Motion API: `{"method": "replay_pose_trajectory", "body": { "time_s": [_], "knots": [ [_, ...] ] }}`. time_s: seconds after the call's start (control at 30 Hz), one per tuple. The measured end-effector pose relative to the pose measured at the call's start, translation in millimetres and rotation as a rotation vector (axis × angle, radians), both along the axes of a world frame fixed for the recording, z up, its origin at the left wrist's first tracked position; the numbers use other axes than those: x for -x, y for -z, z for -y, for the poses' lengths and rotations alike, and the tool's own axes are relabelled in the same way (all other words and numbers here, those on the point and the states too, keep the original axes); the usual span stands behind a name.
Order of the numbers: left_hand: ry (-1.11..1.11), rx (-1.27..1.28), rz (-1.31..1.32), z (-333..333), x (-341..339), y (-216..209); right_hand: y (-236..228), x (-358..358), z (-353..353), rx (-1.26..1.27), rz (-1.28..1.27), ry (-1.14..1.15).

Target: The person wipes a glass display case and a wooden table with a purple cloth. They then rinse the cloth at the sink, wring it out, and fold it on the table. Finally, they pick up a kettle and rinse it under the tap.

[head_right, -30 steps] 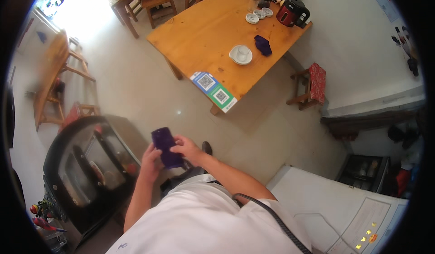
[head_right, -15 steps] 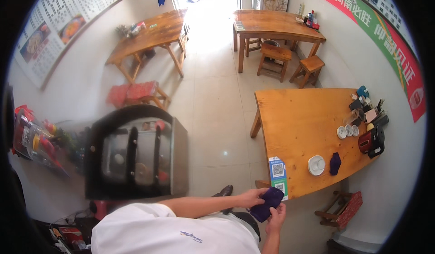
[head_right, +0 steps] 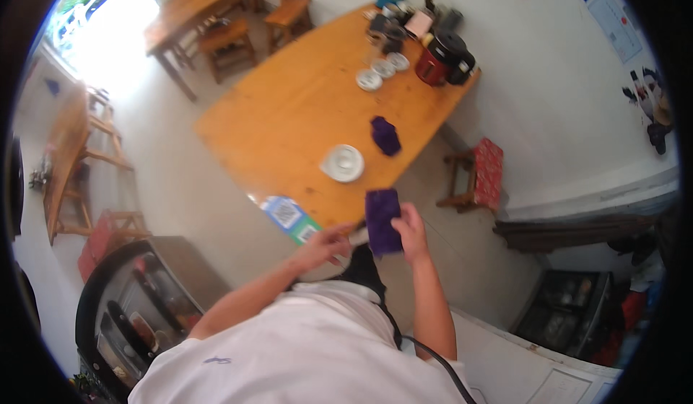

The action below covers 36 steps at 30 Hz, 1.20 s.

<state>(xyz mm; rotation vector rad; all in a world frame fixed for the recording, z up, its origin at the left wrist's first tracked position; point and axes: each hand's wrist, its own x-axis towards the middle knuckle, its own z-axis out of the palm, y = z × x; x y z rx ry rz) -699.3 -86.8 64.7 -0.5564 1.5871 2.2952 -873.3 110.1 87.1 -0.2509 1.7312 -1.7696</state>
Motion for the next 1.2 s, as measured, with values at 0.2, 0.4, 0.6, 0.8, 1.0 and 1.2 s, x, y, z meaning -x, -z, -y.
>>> {"method": "replay_pose_trajectory", "body": {
  "time_s": [0.2,0.4,0.6,0.8,1.0,1.2],
  "knots": [
    [-0.382,0.128,0.317,-13,19,35,58,204,30,-0.122,-0.374,-0.078],
    [-0.657,0.284,0.428,-10,32,18,64,276,121,-0.676,-1.014,-0.288],
    [-0.866,0.378,0.479,16,61,31,86,252,171,-0.913,-1.024,-0.571],
    [-0.735,0.616,0.403,71,97,58,97,246,178,-0.994,-1.103,-0.533],
    [-0.566,0.836,0.276,97,121,80,105,250,188,-1.061,-1.075,-0.562],
    [-0.52,0.648,0.305,101,128,68,78,274,180,-0.746,-0.936,-0.526]
  ]
}}
